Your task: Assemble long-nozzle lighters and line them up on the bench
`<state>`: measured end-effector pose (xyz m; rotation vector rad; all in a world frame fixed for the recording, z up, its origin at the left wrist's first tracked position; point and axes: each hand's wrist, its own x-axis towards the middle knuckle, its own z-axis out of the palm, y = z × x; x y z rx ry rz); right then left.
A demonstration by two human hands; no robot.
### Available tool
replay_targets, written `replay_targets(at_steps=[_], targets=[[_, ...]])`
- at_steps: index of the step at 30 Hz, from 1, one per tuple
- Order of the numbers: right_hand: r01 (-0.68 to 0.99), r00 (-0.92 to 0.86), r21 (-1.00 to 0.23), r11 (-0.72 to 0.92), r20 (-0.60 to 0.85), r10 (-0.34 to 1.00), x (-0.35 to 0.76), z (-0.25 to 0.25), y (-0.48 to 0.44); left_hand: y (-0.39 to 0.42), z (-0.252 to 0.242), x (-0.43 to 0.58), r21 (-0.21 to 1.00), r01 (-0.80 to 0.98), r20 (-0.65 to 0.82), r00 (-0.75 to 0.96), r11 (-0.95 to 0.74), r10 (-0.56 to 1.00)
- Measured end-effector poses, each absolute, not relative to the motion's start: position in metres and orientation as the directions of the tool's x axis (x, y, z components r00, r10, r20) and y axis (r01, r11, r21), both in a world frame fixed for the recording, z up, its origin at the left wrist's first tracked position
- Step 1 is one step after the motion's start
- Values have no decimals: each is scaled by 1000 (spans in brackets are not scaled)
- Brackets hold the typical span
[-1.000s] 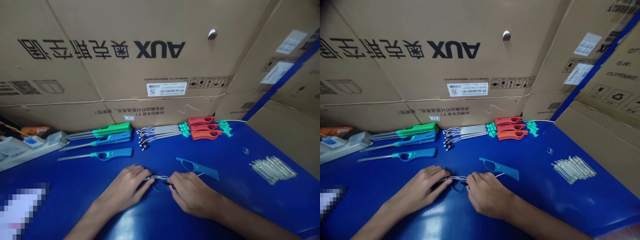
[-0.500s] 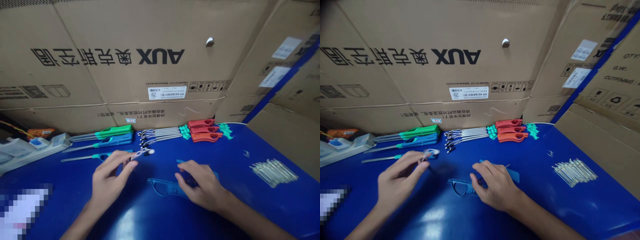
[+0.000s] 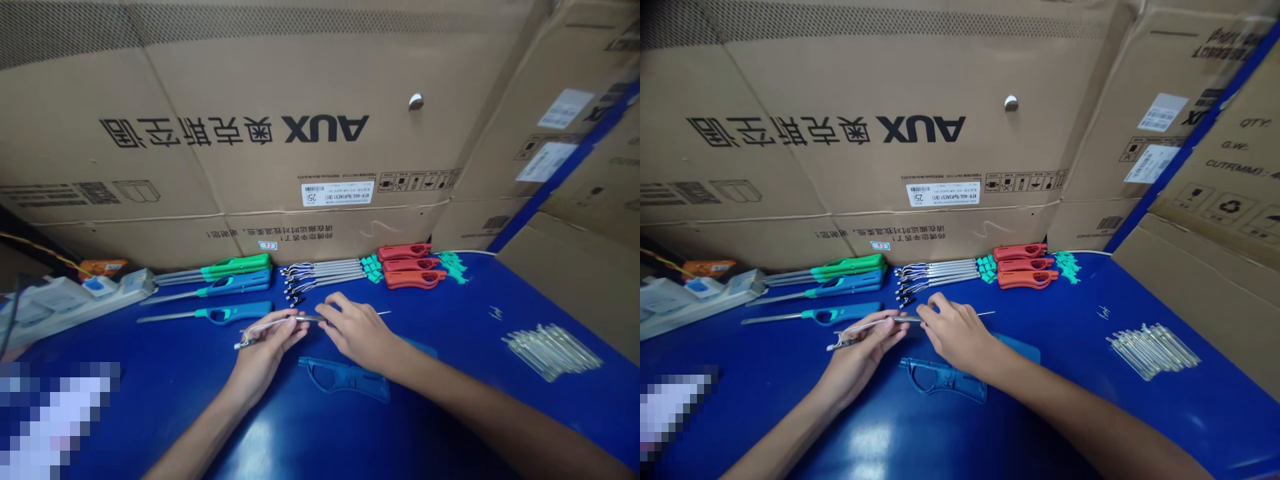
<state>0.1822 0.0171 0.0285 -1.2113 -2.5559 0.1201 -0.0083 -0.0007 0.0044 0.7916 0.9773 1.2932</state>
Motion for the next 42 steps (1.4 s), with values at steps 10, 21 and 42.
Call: replay_targets(at_steps=[10, 21, 42], targets=[[854, -511, -100, 511, 30, 859, 206, 29, 54, 6, -1, -19, 948, -247, -210, -19, 199, 977], [912, -409, -38, 408, -7, 913, 205, 18, 85, 5, -14, -32, 583, 724, 392, 145, -368, 908], [938, -338, -73, 340, 33, 940, 197, 13, 93, 10, -18, -32, 402, 782, 444, 289, -476, 849]])
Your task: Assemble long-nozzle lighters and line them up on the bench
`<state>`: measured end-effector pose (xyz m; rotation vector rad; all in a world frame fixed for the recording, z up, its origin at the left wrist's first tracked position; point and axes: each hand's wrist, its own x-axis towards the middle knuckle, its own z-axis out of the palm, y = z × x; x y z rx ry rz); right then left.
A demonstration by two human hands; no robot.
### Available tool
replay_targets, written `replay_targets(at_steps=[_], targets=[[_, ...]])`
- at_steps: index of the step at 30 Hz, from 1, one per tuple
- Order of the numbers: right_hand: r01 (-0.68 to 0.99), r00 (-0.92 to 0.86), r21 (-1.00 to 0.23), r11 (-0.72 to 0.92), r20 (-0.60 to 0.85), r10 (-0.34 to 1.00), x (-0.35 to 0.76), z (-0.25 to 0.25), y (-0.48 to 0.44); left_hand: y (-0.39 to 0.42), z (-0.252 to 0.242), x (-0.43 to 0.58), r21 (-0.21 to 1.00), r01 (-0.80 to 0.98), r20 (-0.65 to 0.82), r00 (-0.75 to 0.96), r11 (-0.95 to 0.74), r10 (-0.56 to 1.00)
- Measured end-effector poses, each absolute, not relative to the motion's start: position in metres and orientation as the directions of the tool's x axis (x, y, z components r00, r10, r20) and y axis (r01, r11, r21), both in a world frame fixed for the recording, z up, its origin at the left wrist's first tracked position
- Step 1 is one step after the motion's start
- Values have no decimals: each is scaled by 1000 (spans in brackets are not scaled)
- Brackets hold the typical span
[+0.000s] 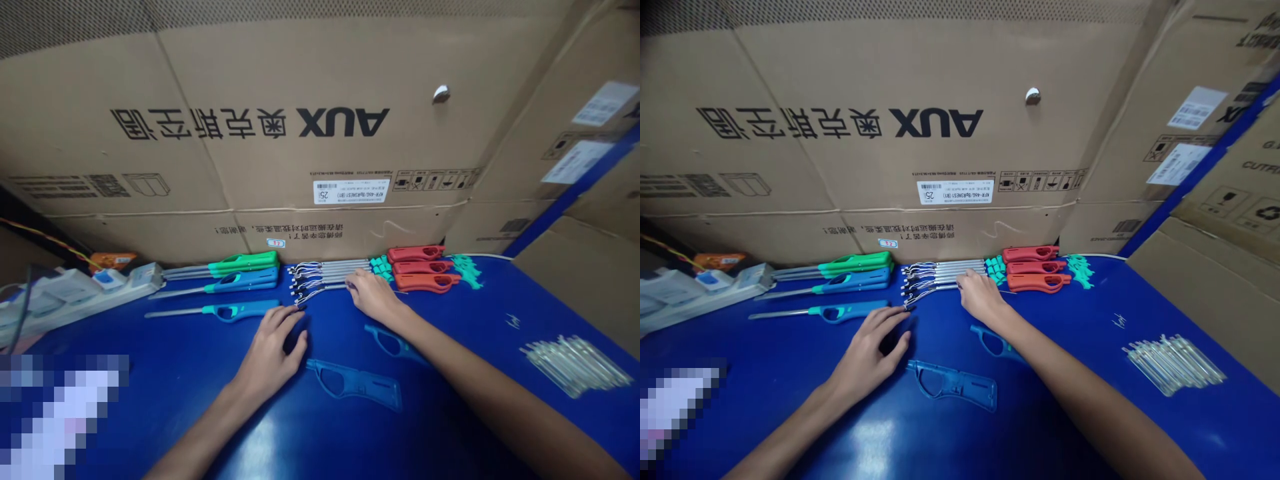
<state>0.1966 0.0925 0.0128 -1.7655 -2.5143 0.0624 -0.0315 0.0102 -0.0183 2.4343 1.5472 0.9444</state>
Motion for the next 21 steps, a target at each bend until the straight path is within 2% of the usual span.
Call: replay_targets(at_steps=[5, 10, 21], targets=[[931, -349, -101, 352, 39, 936, 203, 12, 89, 28, -5, -10, 300, 825, 417, 339, -480, 843], [926, -357, -111, 360, 48, 933, 204, 11, 91, 51, 2, 14, 159, 925, 292, 289, -345, 911], [917, -384, -97, 386, 45, 922, 200, 9, 95, 65, -5, 23, 236, 924, 239, 245, -301, 940]])
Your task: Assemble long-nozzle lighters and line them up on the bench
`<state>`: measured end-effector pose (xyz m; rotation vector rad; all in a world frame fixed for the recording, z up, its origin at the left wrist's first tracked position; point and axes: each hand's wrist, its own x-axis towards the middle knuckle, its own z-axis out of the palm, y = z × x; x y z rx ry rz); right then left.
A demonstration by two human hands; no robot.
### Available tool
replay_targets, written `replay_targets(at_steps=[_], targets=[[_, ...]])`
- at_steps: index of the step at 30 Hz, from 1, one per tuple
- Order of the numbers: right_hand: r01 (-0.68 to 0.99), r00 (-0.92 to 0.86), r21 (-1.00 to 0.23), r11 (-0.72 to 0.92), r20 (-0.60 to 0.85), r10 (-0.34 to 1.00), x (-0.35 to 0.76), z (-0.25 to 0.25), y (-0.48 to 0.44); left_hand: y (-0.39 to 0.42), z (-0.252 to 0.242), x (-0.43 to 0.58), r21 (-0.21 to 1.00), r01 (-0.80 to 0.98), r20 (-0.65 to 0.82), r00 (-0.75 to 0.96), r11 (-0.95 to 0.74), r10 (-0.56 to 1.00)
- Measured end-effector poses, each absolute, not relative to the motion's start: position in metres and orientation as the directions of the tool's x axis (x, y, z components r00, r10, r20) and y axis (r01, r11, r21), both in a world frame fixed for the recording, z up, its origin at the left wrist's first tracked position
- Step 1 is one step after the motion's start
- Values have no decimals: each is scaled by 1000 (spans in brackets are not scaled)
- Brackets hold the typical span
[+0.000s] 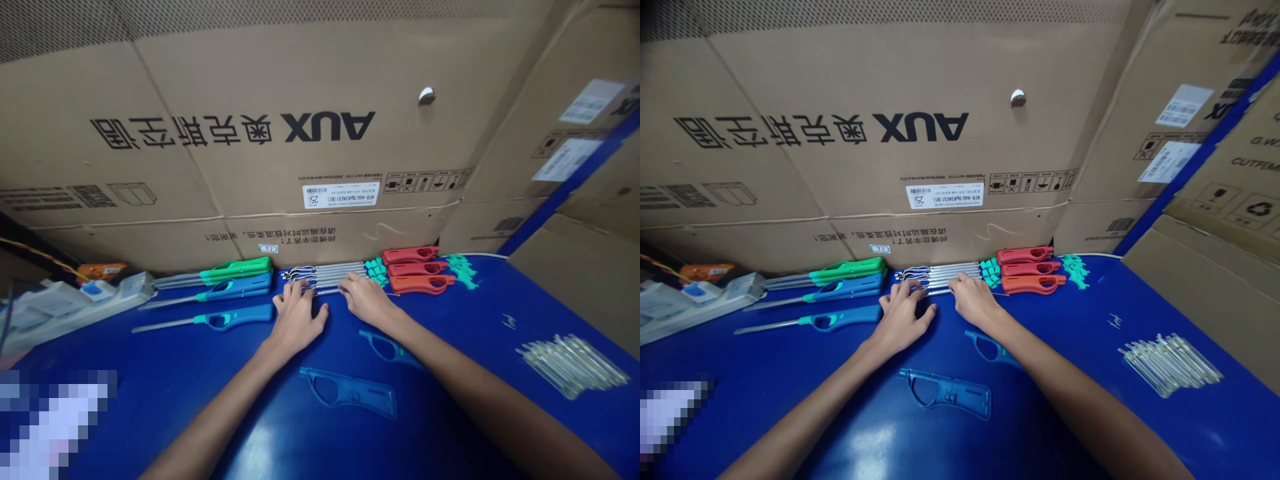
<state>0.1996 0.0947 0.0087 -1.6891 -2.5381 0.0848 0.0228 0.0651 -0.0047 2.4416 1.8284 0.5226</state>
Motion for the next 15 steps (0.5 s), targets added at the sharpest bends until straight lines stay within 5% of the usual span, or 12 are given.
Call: replay_targets(at_steps=[15], targets=[[897, -424, -96, 431, 89, 901, 199, 5, 97, 75, -17, 15, 422, 864, 299, 156, -277, 942]])
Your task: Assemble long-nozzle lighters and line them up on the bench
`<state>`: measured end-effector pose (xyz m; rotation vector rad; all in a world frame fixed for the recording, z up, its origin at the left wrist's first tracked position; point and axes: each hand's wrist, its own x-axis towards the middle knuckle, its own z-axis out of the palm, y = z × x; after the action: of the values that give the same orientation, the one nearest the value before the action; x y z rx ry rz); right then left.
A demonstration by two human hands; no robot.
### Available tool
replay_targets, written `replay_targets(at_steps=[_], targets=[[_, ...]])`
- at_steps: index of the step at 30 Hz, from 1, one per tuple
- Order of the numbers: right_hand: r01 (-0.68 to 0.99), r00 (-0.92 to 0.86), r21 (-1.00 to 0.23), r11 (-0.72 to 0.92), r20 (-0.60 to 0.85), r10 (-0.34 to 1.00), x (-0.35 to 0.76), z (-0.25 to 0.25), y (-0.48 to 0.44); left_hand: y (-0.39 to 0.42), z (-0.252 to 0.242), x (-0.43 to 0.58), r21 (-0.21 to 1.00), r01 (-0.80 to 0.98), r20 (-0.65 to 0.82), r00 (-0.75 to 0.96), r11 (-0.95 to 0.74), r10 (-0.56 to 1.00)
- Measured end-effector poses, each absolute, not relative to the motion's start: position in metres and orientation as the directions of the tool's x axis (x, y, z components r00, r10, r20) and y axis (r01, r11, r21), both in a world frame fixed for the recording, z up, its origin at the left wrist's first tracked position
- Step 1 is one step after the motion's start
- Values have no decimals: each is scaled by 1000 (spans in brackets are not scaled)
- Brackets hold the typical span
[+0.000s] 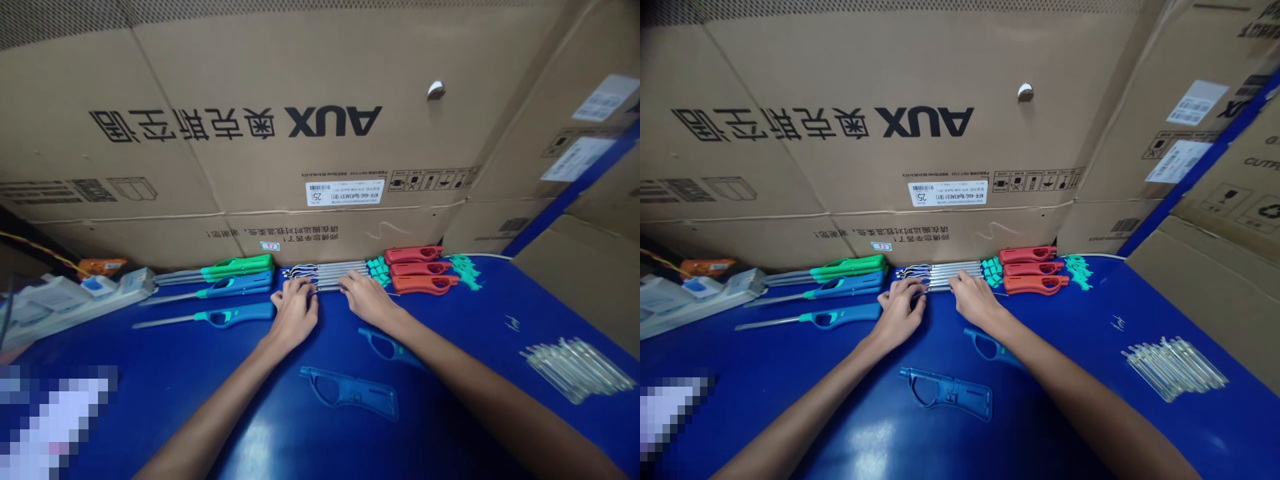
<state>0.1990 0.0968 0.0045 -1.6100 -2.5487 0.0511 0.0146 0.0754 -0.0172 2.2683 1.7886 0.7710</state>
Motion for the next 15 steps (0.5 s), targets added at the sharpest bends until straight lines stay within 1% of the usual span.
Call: replay_targets(at_steps=[5, 11, 15], targets=[[870, -463, -123, 478, 136, 876, 209, 9, 84, 76, -12, 7, 473, 818, 350, 164, -326, 922], [850, -477, -150, 505, 188, 859, 218, 18, 75, 77, -3, 4, 463, 768, 395, 268, -442, 879], [841, -485, -152, 520, 216, 848, 221, 16, 76, 77, 0, 3, 451, 754, 415, 296, -477, 860]])
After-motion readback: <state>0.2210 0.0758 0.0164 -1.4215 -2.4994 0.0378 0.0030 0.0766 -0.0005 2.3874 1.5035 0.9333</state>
